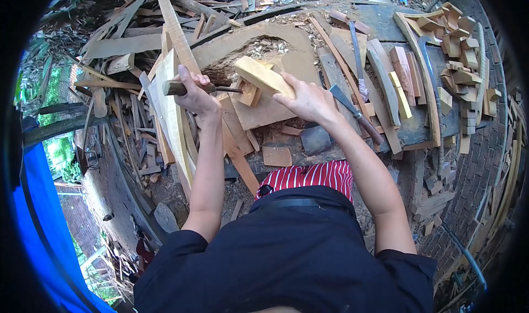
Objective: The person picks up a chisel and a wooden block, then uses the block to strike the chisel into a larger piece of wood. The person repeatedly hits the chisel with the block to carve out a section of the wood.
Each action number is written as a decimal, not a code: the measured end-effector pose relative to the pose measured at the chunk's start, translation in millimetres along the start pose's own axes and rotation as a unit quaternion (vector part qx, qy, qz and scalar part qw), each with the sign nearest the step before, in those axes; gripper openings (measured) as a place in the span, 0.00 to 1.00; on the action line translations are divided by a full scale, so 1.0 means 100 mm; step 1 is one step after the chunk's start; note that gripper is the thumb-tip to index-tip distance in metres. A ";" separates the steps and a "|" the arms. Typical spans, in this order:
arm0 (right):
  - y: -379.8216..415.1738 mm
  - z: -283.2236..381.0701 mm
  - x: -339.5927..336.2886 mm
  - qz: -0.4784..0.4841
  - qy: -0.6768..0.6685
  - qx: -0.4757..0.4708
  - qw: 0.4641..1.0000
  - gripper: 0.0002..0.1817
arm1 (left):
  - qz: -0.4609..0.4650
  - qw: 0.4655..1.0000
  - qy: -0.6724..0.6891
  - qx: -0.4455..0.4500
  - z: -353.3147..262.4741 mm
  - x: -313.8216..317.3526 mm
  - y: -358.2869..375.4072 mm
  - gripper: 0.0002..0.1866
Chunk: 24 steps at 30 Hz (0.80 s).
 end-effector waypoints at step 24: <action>0.40 1.52 -0.73 -0.132 -0.039 -0.331 0.933 0.33 | 0.203 0.975 -0.065 0.063 0.30 0.29 0.24 0.29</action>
Point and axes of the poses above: each hand's wrist, its own y-axis away from the middle knuckle, its own x-axis out of the palm, z = x × y, the point moved 5 cm from there along -y, towards the middle knuckle, and after that the axes turned 13 degrees about -y, right-handed, at the moved point
